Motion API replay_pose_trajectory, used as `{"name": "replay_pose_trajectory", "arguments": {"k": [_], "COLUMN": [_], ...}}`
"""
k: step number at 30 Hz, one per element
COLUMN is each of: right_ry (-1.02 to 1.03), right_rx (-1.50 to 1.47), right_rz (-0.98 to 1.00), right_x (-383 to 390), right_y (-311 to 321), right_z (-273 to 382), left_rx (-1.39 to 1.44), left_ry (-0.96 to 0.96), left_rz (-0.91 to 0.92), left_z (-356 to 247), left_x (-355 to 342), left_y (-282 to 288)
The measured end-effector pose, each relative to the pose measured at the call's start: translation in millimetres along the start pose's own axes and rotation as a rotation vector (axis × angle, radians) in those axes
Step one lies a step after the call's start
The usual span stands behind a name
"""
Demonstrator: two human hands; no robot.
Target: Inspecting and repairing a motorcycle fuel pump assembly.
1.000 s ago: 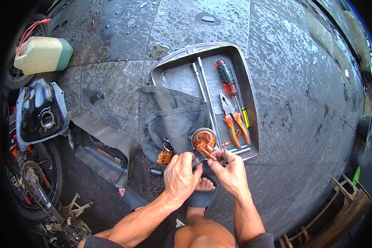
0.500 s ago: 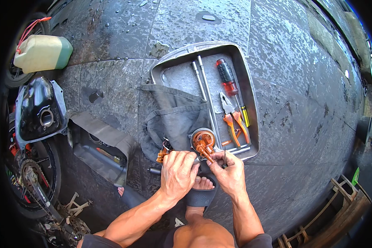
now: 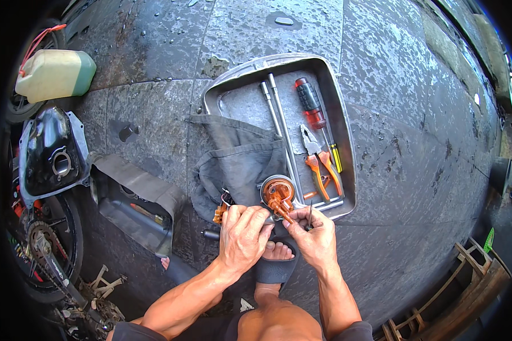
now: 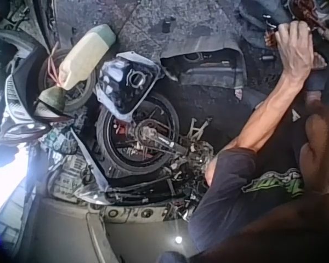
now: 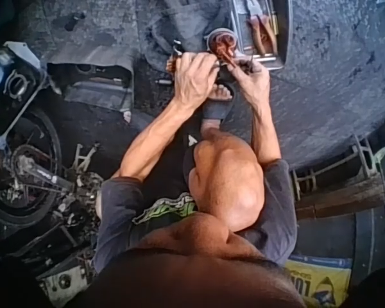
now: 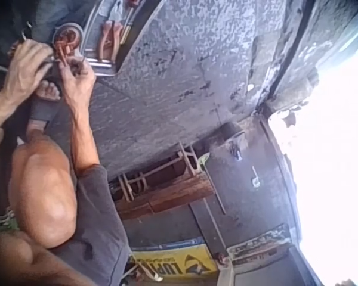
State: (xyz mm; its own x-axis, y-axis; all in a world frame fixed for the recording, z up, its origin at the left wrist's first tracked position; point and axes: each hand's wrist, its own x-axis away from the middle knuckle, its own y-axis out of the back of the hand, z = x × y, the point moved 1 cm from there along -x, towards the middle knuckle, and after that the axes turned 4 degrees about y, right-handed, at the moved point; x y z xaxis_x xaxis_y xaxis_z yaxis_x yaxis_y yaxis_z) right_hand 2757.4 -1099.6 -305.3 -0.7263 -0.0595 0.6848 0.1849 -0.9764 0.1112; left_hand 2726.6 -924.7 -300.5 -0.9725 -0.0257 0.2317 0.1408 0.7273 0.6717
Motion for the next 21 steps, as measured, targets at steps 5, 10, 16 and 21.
{"name": "replay_pose_trajectory", "arguments": {"k": [5, 10, 16, 21], "right_ry": [0.012, -0.034, -0.099, -0.117], "right_rx": [0.014, 0.004, -0.062, -0.048], "right_rz": [0.014, 0.044, 0.055, 0.069], "right_x": [-0.7, -2.3, -3.9, -3.1], "right_y": [1.1, 4.2, 2.2, 6.9], "right_z": [0.2, 1.0, 8.5, 7.5], "left_rx": [-0.002, 0.008, 0.039, 0.047], "left_ry": [-0.006, -0.008, 0.006, -0.003], "left_rz": [0.003, 0.008, 0.006, 0.014], "left_z": [0.0, 1.6, 4.2, 3.3], "left_x": [0.6, 0.9, 0.5, -1.0], "left_y": [0.1, -1.3, 1.9, 0.8]}}
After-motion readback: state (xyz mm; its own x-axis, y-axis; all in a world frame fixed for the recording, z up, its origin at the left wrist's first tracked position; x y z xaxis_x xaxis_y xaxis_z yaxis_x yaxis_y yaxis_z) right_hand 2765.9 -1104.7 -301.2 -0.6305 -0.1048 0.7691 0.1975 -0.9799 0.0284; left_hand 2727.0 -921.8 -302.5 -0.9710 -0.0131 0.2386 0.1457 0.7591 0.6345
